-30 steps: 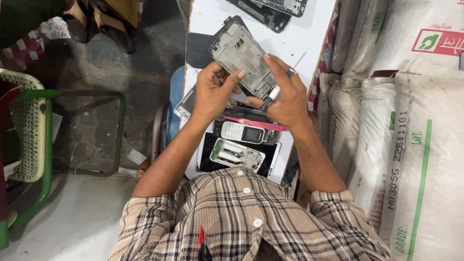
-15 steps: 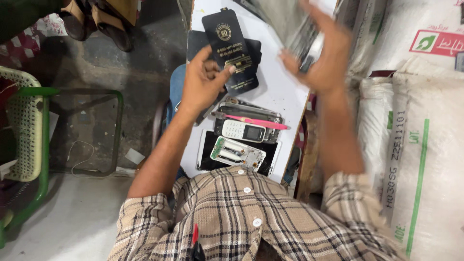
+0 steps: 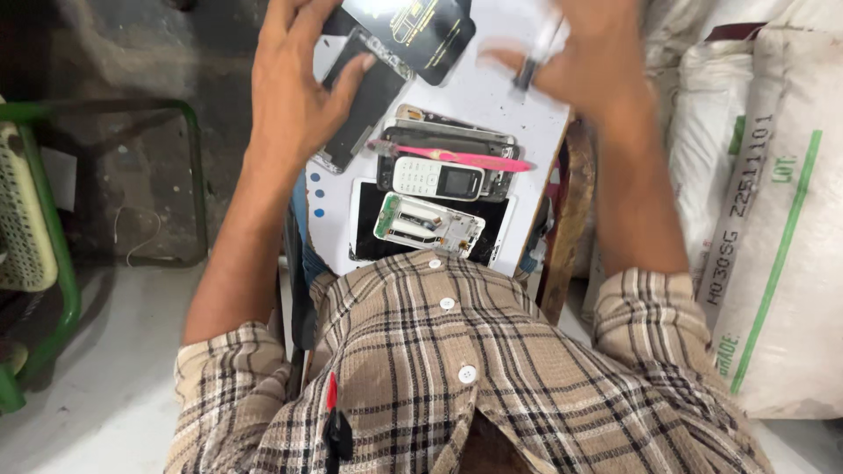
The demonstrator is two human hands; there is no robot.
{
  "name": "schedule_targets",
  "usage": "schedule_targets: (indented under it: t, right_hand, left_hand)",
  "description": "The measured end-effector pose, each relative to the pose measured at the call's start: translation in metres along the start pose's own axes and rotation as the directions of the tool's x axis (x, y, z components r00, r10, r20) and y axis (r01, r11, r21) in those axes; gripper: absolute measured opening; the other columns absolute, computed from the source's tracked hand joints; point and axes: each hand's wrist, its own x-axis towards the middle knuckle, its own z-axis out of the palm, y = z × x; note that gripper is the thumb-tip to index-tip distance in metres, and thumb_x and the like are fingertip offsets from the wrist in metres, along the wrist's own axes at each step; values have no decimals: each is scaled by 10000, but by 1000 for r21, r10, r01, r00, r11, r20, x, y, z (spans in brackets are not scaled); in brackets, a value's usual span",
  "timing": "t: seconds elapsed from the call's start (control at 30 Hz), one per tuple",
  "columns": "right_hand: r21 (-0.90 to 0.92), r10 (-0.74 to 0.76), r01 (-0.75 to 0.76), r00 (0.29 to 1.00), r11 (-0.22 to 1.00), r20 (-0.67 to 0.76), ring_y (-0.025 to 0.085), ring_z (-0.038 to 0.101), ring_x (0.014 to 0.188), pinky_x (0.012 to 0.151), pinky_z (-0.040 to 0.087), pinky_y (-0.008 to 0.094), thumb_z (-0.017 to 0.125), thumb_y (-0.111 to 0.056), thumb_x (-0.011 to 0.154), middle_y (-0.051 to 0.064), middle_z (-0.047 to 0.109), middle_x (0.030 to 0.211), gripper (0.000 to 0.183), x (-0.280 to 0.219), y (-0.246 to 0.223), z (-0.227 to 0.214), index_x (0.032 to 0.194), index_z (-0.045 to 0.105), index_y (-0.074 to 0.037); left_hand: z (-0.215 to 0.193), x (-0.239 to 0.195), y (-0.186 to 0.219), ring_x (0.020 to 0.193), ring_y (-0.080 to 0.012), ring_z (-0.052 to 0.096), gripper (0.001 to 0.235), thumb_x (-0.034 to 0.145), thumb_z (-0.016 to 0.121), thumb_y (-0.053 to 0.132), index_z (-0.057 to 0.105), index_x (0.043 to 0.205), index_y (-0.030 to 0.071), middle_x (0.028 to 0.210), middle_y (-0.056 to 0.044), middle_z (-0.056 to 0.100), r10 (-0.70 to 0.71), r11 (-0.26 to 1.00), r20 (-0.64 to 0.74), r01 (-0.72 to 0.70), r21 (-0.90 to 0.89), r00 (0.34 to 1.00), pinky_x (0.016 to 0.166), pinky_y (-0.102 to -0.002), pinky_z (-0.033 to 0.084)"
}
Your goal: The person uses a screwdriver to remove screws from a disassembled mobile phone held on their lap, then sets it aside and picks up other phone parts from a pile on the lap. The person continues to handle various phone components, including screens and casings, using the screwdriver to manipulate parts.
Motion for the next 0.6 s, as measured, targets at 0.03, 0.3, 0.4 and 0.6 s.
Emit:
schedule_targets:
  t: [0.03, 0.3, 0.4, 0.6]
  right_hand:
    - [67, -47, 46, 999, 997, 12, 280, 687, 937, 812, 559, 388, 942, -421, 946, 121, 729, 1136, 545, -14, -12, 2, 1272, 721, -45]
    - [148, -112, 96, 989, 984, 102, 279, 702, 1075, 863, 553, 391, 910, -451, 779, 101, 717, 1246, 529, -82, -76, 25, 1147, 726, -117]
    - [187, -86, 75, 995, 980, 54, 265, 692, 1119, 932, 560, 388, 913, -385, 809, 89, 701, 1290, 476, -82, -78, 25, 1154, 729, -115]
    - [323, 22, -41, 998, 946, 61, 225, 713, 1019, 862, 562, 347, 915, -183, 875, 43, 759, 1113, 283, -90, -60, 25, 1096, 762, -93]
  left_hand:
    - [-1, -7, 0, 1254, -352, 552, 566, 947, 897, 143, 578, 1403, 39, 1349, -154, 560, -4, 1000, 12, 4, 9, 1000, 1066, -441, 479]
    - [7, -31, 11, 1409, -370, 419, 748, 844, 961, 242, 585, 1480, 127, 1521, -117, 468, -69, 985, 112, 50, 167, 991, 1137, -506, 381]
    - [10, -33, 17, 1402, -363, 424, 792, 826, 958, 239, 583, 1518, 148, 1566, -103, 452, -114, 974, 127, 85, 212, 985, 1107, -504, 381]
    - [4, -43, 20, 1389, -341, 455, 734, 845, 944, 161, 566, 1474, 133, 1592, -95, 443, -145, 981, 111, 129, 142, 983, 1142, -481, 420]
